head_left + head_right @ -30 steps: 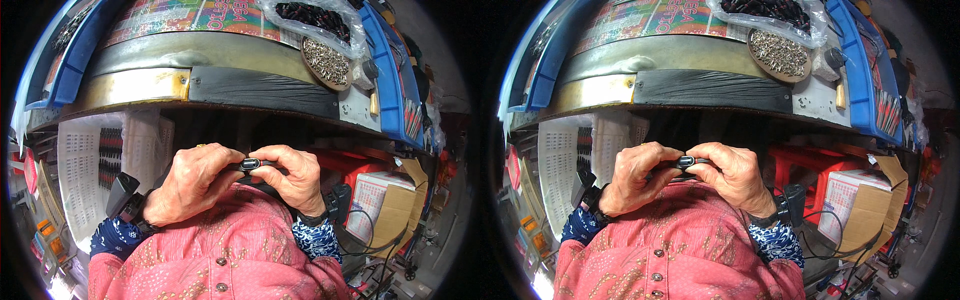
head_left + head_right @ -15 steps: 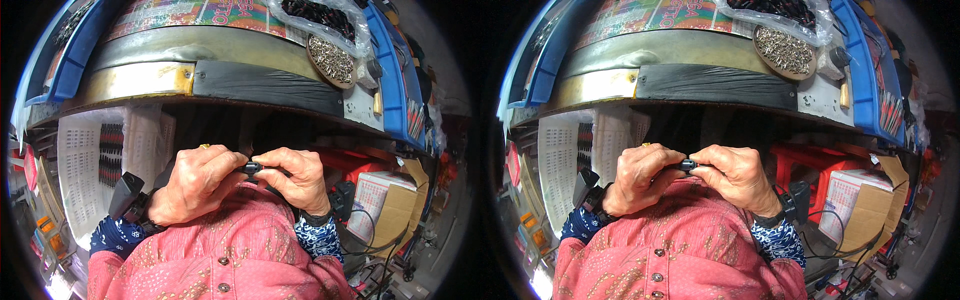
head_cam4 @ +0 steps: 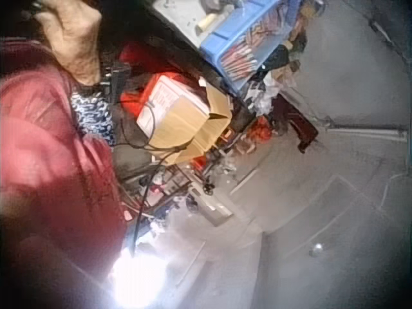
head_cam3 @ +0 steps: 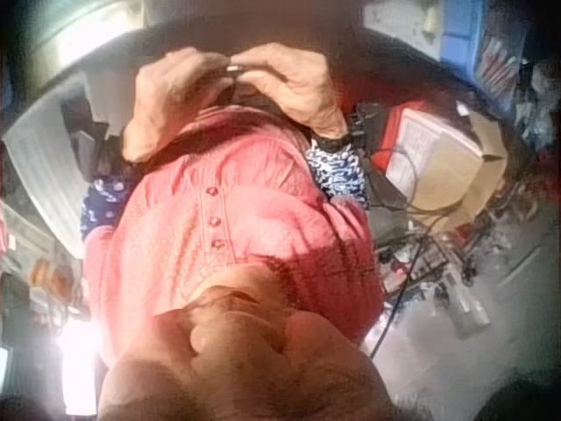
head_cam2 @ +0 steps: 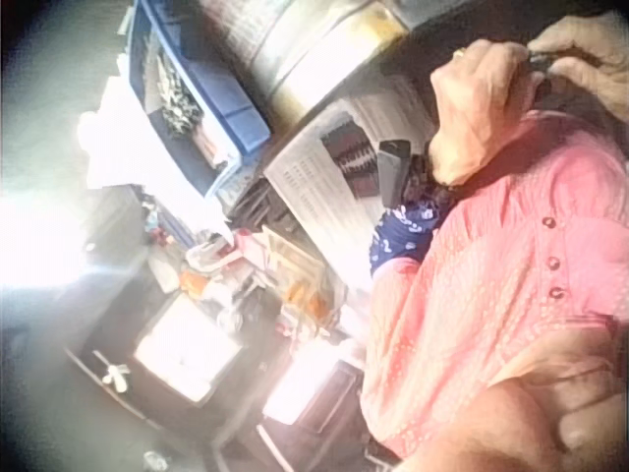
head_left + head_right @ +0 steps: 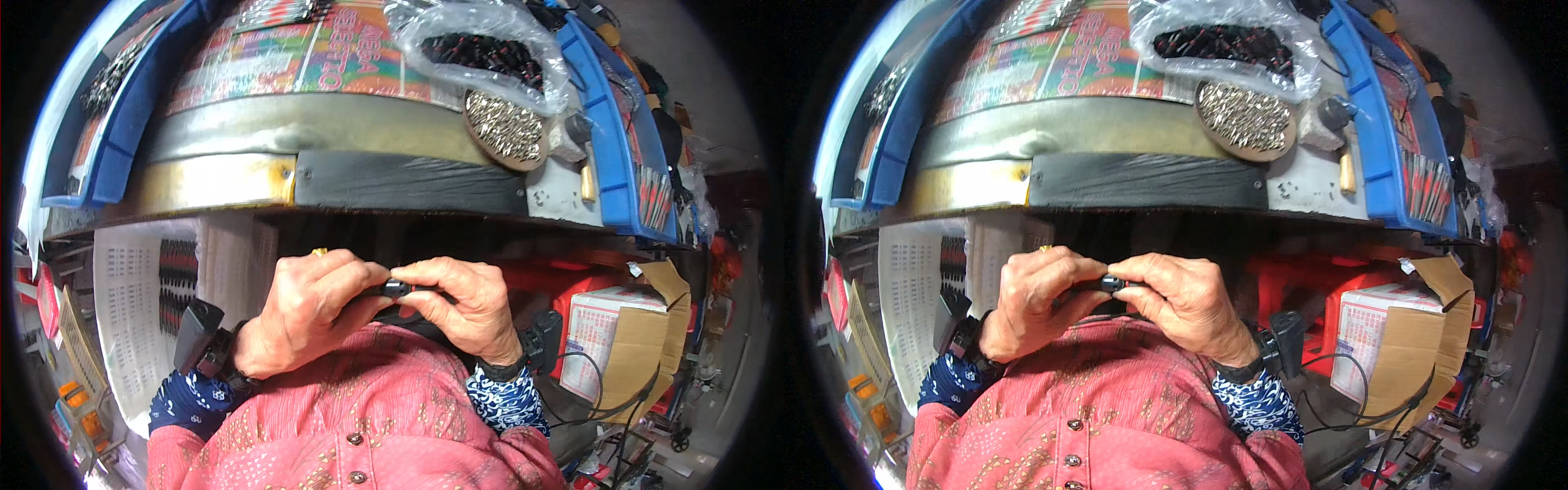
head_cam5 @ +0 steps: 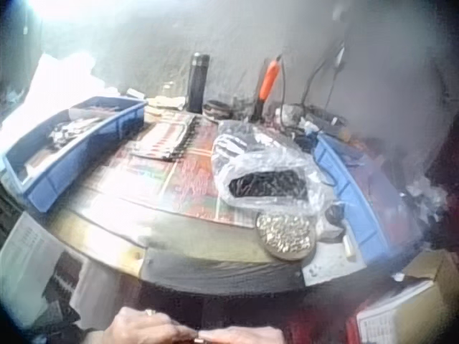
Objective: The person repeatedly picks up small metal key blanks and black plastic key heads from a cluttered workbench, inserts the metal blanks into the plastic heads, and places the assembled units into a blue tray. The process is repeated multiple times with consistent hand movements.
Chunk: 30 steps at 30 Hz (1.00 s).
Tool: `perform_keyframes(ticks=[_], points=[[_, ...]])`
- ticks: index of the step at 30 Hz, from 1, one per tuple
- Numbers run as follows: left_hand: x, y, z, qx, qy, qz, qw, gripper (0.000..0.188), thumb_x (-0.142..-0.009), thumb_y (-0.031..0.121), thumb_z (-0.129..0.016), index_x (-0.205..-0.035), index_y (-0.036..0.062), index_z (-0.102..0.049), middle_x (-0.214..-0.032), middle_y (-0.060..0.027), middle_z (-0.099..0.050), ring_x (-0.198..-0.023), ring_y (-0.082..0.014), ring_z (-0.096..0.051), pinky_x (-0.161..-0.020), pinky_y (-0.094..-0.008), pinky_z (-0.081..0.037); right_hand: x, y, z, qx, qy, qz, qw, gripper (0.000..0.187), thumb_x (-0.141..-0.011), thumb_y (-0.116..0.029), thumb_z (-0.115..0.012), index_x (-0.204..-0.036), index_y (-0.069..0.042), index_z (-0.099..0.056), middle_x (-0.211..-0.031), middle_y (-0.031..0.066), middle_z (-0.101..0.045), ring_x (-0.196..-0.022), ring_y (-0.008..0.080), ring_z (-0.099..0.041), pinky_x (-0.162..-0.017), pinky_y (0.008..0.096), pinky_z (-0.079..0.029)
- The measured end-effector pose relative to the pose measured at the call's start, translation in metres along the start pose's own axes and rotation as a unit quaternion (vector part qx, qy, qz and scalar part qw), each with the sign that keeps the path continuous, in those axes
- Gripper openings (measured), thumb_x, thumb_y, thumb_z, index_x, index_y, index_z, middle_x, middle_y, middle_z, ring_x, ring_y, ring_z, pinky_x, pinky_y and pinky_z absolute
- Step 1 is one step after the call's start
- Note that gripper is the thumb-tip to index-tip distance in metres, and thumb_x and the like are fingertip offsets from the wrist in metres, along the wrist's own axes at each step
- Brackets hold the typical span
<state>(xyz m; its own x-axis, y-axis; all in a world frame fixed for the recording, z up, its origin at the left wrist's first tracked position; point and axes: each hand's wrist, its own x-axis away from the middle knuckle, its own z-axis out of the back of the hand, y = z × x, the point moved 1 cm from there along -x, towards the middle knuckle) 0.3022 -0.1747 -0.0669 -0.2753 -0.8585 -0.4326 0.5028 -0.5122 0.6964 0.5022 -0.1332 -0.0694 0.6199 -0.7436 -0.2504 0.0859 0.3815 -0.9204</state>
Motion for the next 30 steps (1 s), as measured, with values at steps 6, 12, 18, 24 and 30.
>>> perform_keyframes(ticks=[6,12,18,24,30], points=[[-0.006,0.002,-0.001,-0.005,0.015,-0.005,1.000,0.027,-0.069,0.006,-0.078,-0.092,0.0038,-0.065,-0.071,-0.0082,-0.061,-0.057,-0.0244,-0.059,-0.050,-0.0337,-0.045,-0.005,-0.001,0.002,-0.029,0.006,-0.011,0.999,0.020,-0.086,0.001,-0.067,-0.105,0.001,-0.065,-0.086,0.0096,-0.069,-0.067,0.0143,-0.068,-0.059,0.0252,-0.055],[-0.020,0.004,0.002,-0.019,0.031,-0.020,0.999,0.026,-0.069,0.004,-0.077,-0.092,0.0040,-0.066,-0.071,-0.0071,-0.062,-0.054,-0.0197,-0.057,-0.048,-0.0303,-0.045,-0.011,-0.014,0.026,0.075,0.000,-0.019,0.997,0.024,-0.082,-0.003,-0.072,-0.105,0.002,-0.068,-0.086,0.0097,-0.071,-0.078,0.0155,-0.070,-0.069,0.0271,-0.056],[-0.029,0.005,0.009,-0.023,0.021,0.025,0.999,0.026,-0.070,0.006,-0.078,-0.092,0.0028,-0.065,-0.075,-0.0098,-0.061,-0.062,-0.0283,-0.059,-0.055,-0.0356,-0.049,-0.028,-0.007,0.068,0.294,0.230,-0.024,0.928,0.019,-0.078,-0.003,-0.072,-0.096,0.000,-0.068,-0.079,0.0098,-0.065,-0.070,0.0236,-0.062,-0.064,0.0329,-0.048],[-0.032,0.003,0.012,-0.036,0.028,0.040,0.998,0.026,-0.071,0.003,-0.076,-0.094,0.0028,-0.063,-0.071,-0.0101,-0.057,-0.060,-0.0272,-0.058,-0.053,-0.0354,-0.046,-0.039,0.012,0.079,0.401,0.236,0.020,0.885,0.024,-0.075,-0.004,-0.073,-0.099,-0.002,-0.068,-0.087,0.0106,-0.060,-0.083,0.0289,-0.056,-0.073,0.0387,-0.047],[-0.032,0.000,0.011,-0.030,0.028,0.052,0.998,0.025,-0.072,0.004,-0.076,-0.093,0.0028,-0.063,-0.070,-0.0100,-0.056,-0.057,-0.0268,-0.056,-0.051,-0.0351,-0.045,-0.043,0.018,0.081,0.472,0.230,0.032,0.851,0.029,-0.075,-0.006,-0.074,-0.102,-0.004,-0.067,-0.090,0.0109,-0.057,-0.087,0.0304,-0.055,-0.074,0.0405,-0.047]])
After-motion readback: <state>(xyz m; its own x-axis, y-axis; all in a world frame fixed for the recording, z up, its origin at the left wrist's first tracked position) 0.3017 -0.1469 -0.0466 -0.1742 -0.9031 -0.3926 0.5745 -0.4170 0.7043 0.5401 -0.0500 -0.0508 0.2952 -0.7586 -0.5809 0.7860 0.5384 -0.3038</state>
